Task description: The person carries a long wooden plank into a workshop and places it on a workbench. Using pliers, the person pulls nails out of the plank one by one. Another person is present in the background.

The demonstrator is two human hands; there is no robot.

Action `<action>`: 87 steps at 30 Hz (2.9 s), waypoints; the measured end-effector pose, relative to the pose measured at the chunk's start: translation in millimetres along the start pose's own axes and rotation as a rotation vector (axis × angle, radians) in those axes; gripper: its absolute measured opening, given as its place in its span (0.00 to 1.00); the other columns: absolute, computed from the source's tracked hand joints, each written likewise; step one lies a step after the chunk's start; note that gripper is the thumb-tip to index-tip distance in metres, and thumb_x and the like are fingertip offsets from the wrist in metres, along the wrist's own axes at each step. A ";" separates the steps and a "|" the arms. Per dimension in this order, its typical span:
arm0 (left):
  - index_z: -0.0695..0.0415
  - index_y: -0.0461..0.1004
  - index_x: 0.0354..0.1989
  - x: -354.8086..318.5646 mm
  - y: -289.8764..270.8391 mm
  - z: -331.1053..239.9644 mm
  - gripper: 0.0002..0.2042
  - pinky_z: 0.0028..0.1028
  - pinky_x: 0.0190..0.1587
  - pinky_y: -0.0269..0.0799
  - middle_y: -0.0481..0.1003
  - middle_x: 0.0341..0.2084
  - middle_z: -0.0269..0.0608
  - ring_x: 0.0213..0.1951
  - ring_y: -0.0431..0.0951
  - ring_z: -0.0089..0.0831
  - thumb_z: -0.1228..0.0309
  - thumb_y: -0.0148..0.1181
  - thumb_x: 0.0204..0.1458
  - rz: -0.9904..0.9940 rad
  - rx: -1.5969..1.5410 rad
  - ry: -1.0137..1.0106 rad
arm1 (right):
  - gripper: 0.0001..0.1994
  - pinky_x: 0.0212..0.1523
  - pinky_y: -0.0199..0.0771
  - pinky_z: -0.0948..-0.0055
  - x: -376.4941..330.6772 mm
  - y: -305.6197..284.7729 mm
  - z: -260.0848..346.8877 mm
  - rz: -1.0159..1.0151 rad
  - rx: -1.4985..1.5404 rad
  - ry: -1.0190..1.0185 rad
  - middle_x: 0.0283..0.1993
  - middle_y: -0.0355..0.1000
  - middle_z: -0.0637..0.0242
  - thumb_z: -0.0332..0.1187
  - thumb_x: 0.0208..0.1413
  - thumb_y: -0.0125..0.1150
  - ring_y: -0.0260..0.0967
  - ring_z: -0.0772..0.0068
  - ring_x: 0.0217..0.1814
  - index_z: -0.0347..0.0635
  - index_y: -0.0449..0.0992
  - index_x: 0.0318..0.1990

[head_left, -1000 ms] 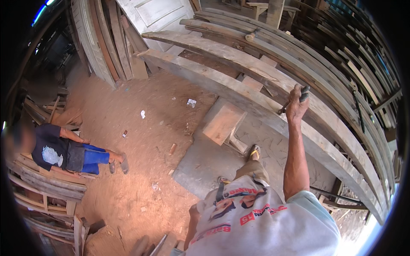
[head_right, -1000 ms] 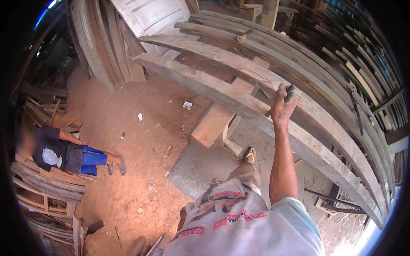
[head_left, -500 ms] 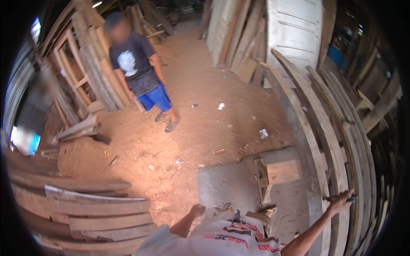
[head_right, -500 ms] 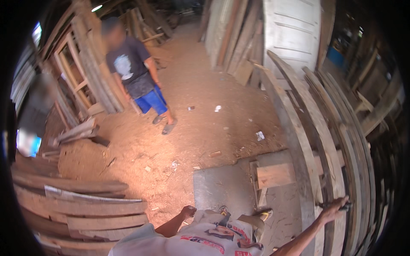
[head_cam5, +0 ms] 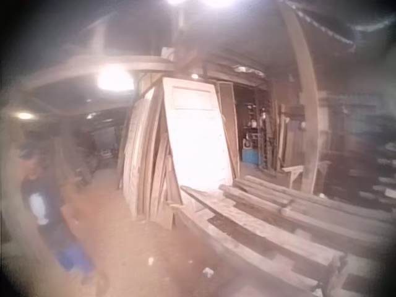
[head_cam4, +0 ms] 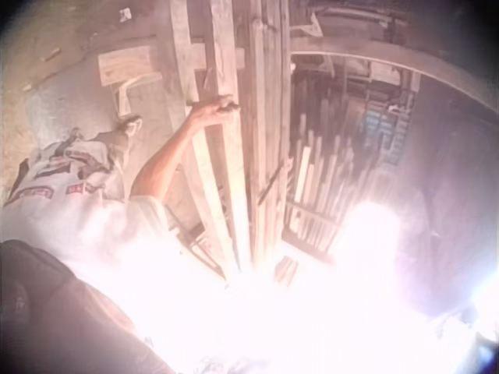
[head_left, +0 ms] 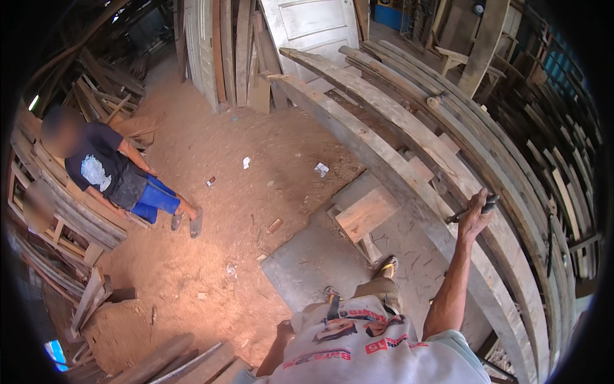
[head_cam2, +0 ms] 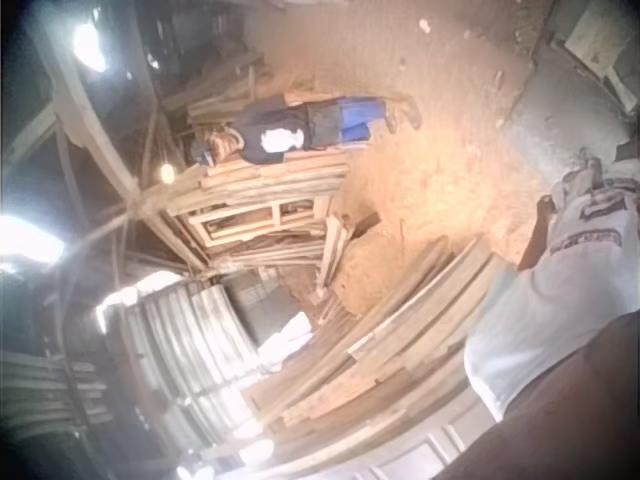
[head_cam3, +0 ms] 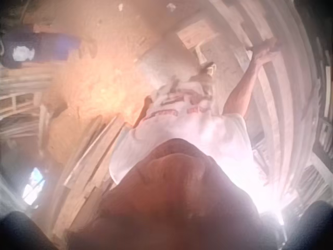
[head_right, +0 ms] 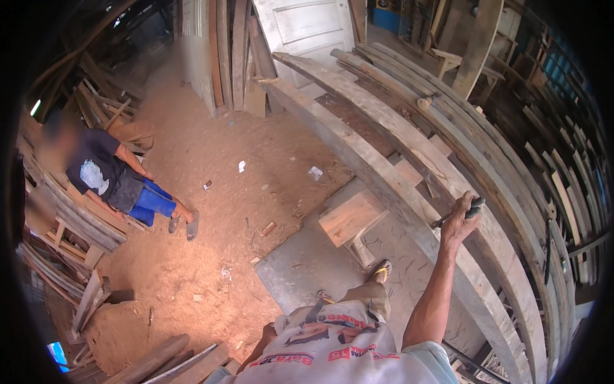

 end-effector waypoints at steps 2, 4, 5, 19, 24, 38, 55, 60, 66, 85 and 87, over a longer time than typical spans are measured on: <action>0.65 0.81 0.40 11.2 -13.1 -9.7 0.17 0.27 0.33 0.73 0.80 0.26 0.40 0.30 0.78 0.23 0.61 0.63 0.52 -0.024 0.204 0.220 | 0.17 0.22 0.49 0.80 -2.9 -3.0 -2.3 -0.021 -0.009 0.007 0.20 0.55 0.80 0.44 0.66 0.55 0.49 0.87 0.21 0.48 0.62 0.27; 0.65 0.80 0.41 17.5 -27.1 -13.8 0.17 0.27 0.33 0.74 0.80 0.28 0.40 0.31 0.78 0.23 0.62 0.63 0.53 -0.033 0.201 0.278 | 0.17 0.22 0.50 0.80 -6.1 -1.0 -2.6 -0.035 -0.021 0.006 0.21 0.56 0.79 0.44 0.65 0.56 0.49 0.87 0.21 0.48 0.62 0.27; 0.65 0.80 0.41 19.7 -31.2 -15.1 0.16 0.27 0.34 0.74 0.80 0.28 0.40 0.31 0.78 0.23 0.62 0.63 0.53 -0.030 0.097 0.225 | 0.17 0.22 0.50 0.80 -7.5 1.4 -1.7 -0.039 -0.030 0.002 0.21 0.56 0.79 0.44 0.65 0.56 0.50 0.86 0.21 0.48 0.63 0.28; 0.65 0.77 0.44 43.7 -39.3 -24.5 0.13 0.32 0.37 0.76 0.80 0.34 0.42 0.33 0.79 0.31 0.67 0.58 0.58 0.043 0.183 0.428 | 0.17 0.30 0.58 0.76 -13.3 12.0 8.5 0.009 -0.321 0.023 0.25 0.60 0.73 0.44 0.67 0.52 0.53 0.79 0.29 0.39 0.67 0.32; 0.62 0.79 0.40 8.9 -25.0 -51.1 0.14 0.31 0.34 0.76 0.80 0.30 0.41 0.32 0.79 0.30 0.61 0.59 0.57 -0.008 0.019 0.013 | 0.16 0.27 0.59 0.72 -8.8 -16.1 -39.9 -0.032 -0.532 -0.155 0.27 0.65 0.73 0.46 0.68 0.49 0.59 0.78 0.28 0.42 0.71 0.38; 0.60 0.80 0.28 16.1 -23.5 -22.1 0.18 0.33 0.33 0.75 0.80 0.22 0.43 0.25 0.79 0.33 0.55 0.58 0.53 -0.129 -0.061 -0.059 | 0.35 0.43 0.72 0.59 24.6 -33.2 -103.7 -0.054 -0.554 -0.077 0.51 0.71 0.47 0.62 0.64 0.44 0.71 0.57 0.46 0.37 0.71 0.62; 0.62 0.80 0.36 19.8 -22.3 -29.3 0.21 0.34 0.37 0.77 0.81 0.25 0.46 0.28 0.82 0.36 0.53 0.59 0.53 -0.134 -0.009 -0.026 | 0.32 0.43 0.77 0.57 6.5 -11.4 -58.1 -0.059 -0.900 -0.366 0.52 0.70 0.36 0.55 0.67 0.43 0.73 0.45 0.49 0.29 0.68 0.59; 0.62 0.81 0.35 24.0 -19.6 -45.4 0.21 0.34 0.37 0.77 0.81 0.24 0.46 0.28 0.82 0.37 0.52 0.59 0.52 -0.108 -0.019 -0.025 | 0.37 0.35 0.79 0.55 7.2 -23.6 -49.1 -0.035 -1.000 -0.395 0.50 0.69 0.34 0.57 0.67 0.38 0.73 0.42 0.46 0.25 0.58 0.65; 0.61 0.81 0.33 19.9 -16.3 -37.8 0.20 0.33 0.38 0.76 0.80 0.24 0.46 0.29 0.81 0.36 0.52 0.59 0.52 -0.109 -0.042 -0.042 | 0.37 0.30 0.79 0.61 9.1 -25.0 -54.0 0.030 -0.786 -0.395 0.51 0.68 0.35 0.56 0.68 0.37 0.74 0.47 0.42 0.25 0.56 0.66; 0.60 0.81 0.31 8.1 -14.8 -37.1 0.21 0.35 0.36 0.75 0.80 0.24 0.45 0.27 0.80 0.37 0.51 0.57 0.52 -0.071 0.050 -0.043 | 0.28 0.38 0.73 0.58 24.7 -47.9 -129.0 -0.022 -0.636 -0.153 0.46 0.73 0.46 0.52 0.67 0.46 0.73 0.53 0.42 0.36 0.74 0.58; 0.60 0.80 0.31 5.7 -16.0 -38.2 0.21 0.35 0.36 0.75 0.80 0.24 0.46 0.27 0.80 0.38 0.51 0.57 0.52 -0.091 0.037 -0.027 | 0.32 0.39 0.75 0.55 13.6 -34.8 -95.2 -0.015 -0.719 -0.083 0.49 0.70 0.42 0.56 0.66 0.45 0.72 0.48 0.45 0.34 0.68 0.61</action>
Point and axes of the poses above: each hand's wrist, its own x-axis towards the middle knuckle, its own y-axis out of the palm, z = x × y, the point moved 5 cm from there along x, towards the middle knuckle
